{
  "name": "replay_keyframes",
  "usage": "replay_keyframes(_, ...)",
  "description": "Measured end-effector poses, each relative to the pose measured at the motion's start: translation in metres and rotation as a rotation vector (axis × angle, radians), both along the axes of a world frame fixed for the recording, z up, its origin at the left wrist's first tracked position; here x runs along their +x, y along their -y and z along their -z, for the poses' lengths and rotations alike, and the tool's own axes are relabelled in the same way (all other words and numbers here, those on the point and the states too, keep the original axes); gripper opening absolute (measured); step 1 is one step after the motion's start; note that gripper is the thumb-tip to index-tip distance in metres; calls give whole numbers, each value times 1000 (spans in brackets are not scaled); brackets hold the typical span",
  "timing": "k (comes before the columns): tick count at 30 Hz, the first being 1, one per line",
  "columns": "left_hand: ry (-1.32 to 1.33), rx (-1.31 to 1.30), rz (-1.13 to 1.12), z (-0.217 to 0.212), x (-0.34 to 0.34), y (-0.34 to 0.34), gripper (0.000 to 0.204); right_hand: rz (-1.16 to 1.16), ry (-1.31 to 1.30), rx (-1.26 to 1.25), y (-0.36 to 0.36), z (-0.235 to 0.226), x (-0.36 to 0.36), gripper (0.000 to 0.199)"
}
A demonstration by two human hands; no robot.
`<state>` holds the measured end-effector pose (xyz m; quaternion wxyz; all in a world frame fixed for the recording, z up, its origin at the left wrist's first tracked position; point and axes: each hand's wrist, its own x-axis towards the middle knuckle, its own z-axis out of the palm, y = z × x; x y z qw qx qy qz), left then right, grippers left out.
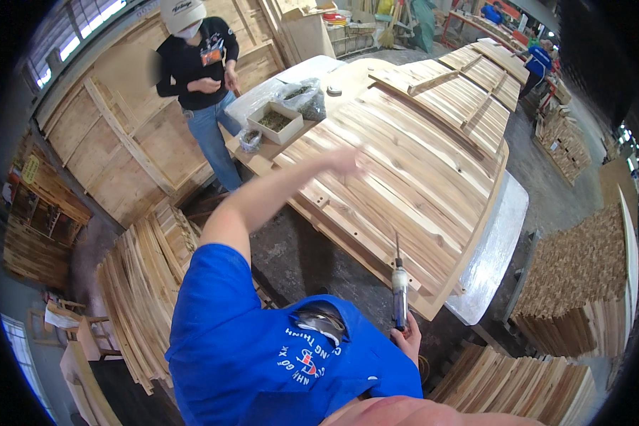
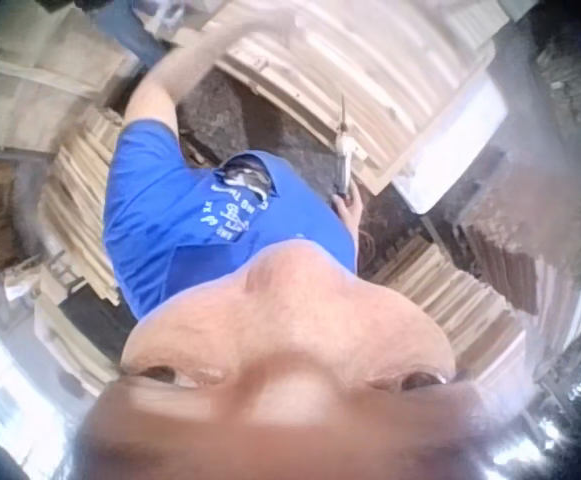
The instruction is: The person uses a pneumatic drill to drive screws into pre-drilled holes on a wooden panel. They then lift the completed panel and place it on a stack, before picking up another panel to repeat the process.
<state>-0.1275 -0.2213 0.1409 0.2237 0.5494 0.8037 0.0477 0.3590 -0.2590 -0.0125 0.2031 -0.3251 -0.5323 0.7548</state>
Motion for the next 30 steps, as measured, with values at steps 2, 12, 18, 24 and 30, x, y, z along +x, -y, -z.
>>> replay_keyframes(2,-165,228,-240,-43,-74,0,87,70,-7,11,8,10,-5,63)
replay_keyframes(12,-504,182,-753,-143,-283,-6,83,339,48,112,8,10,-105,62)
replay_keyframes(18,-383,93,-837,-146,-415,-1,81,577,138,175,-3,38,-218,59)
replay_keyframes(24,-414,69,-843,-153,-509,-34,81,644,382,356,-6,46,-290,63)
replay_keyframes(30,-360,92,-827,-150,-579,-87,87,661,536,209,16,16,-303,60)
